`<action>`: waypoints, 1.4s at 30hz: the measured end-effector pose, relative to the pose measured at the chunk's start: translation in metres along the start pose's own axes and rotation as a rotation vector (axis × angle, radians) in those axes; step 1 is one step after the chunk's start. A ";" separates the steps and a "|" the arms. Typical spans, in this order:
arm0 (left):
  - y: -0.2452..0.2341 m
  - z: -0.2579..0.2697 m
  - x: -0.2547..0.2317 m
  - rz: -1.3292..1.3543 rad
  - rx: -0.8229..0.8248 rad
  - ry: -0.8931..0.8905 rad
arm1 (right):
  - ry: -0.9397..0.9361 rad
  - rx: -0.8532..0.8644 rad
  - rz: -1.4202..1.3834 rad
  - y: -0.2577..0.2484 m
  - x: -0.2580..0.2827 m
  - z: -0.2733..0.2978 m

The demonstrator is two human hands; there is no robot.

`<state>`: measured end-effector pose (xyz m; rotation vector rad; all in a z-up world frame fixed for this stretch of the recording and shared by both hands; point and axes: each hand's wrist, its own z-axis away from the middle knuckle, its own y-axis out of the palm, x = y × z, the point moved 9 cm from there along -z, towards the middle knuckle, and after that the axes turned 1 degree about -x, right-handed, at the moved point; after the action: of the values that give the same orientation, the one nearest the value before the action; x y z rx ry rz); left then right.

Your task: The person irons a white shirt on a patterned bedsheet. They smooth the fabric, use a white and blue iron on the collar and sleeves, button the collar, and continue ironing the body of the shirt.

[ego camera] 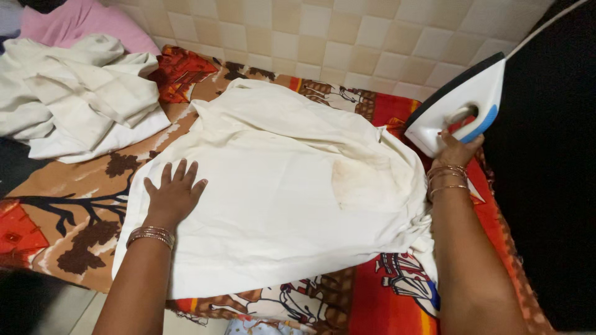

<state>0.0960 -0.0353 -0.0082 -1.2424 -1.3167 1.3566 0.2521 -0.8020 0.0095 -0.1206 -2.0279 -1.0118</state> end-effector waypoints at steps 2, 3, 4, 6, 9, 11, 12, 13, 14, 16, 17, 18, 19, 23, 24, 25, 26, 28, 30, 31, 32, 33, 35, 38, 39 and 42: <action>0.001 -0.001 -0.001 0.002 -0.008 0.003 | -0.003 0.084 -0.021 -0.004 -0.015 0.001; 0.002 -0.001 0.000 0.004 -0.013 0.005 | -0.017 0.103 0.000 -0.007 -0.020 0.000; 0.002 -0.001 0.001 0.005 -0.019 0.007 | -0.032 0.122 0.021 -0.009 -0.023 -0.001; 0.004 -0.001 0.003 0.011 -0.021 0.012 | -0.042 0.111 0.094 -0.018 -0.027 0.002; 0.006 -0.003 0.002 0.012 -0.010 0.014 | -0.042 0.052 0.248 -0.025 -0.024 0.004; 0.006 -0.004 0.002 0.007 -0.013 0.014 | -0.042 0.045 0.358 -0.022 -0.023 0.009; 0.006 -0.003 0.002 0.005 -0.018 0.016 | -0.049 0.013 0.431 -0.022 -0.021 0.011; 0.005 -0.002 0.002 0.000 -0.025 0.017 | -0.053 -0.021 0.501 -0.023 -0.020 0.013; 0.004 -0.002 0.002 0.001 -0.025 0.016 | -0.058 -0.054 0.572 -0.023 -0.019 0.015; 0.004 -0.001 0.002 0.008 -0.021 0.014 | -0.061 -0.022 0.515 -0.019 -0.018 0.016; 0.005 -0.001 0.002 0.009 -0.020 0.014 | -0.062 -0.006 0.489 -0.017 -0.017 0.016; 0.004 0.000 0.001 0.010 -0.018 0.014 | -0.094 -0.017 0.500 -0.018 -0.012 0.016; 0.004 0.000 0.001 0.010 -0.017 0.014 | -0.126 -0.029 0.511 -0.018 -0.007 0.015; 0.002 0.001 0.000 0.013 -0.018 0.014 | -0.256 -0.127 0.695 -0.011 0.016 0.020; 0.002 0.001 0.000 0.014 -0.016 0.012 | -0.221 -0.126 0.729 -0.007 0.018 0.024; 0.001 0.001 0.000 0.014 -0.015 0.012 | -0.186 -0.126 0.763 0.000 0.020 0.028; 0.001 0.001 0.000 0.019 -0.012 0.009 | -0.151 -0.126 0.796 0.007 0.024 0.034; 0.000 0.001 0.000 0.024 -0.007 0.006 | -0.377 -0.163 0.909 0.027 0.064 0.059; -0.003 0.000 0.000 0.023 -0.014 0.006 | -0.602 -0.088 0.971 0.060 0.102 0.089; -0.003 0.000 -0.001 0.024 -0.015 0.005 | -0.708 0.010 0.980 0.079 0.117 0.109; -0.003 -0.001 -0.002 0.021 -0.019 0.006 | -0.812 0.111 0.985 0.100 0.124 0.132; -0.003 -0.001 -0.002 0.018 -0.025 0.006 | -0.737 0.274 0.906 0.122 0.115 0.147; -0.002 0.001 -0.002 0.030 -0.032 -0.004 | -0.628 0.559 0.928 0.161 0.093 0.181; -0.015 0.003 0.003 0.087 -0.125 -0.033 | -0.781 0.768 1.383 0.196 0.064 0.233; -0.025 0.005 0.003 0.115 -0.211 -0.041 | -0.598 0.765 1.438 0.191 0.056 0.229; -0.034 0.007 0.019 0.171 -0.247 -0.204 | -0.311 0.717 1.410 0.177 0.059 0.223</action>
<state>0.0845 -0.0150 0.0240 -1.4392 -1.5876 1.5060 0.1451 -0.5445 0.0899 -1.1501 -1.7769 0.6268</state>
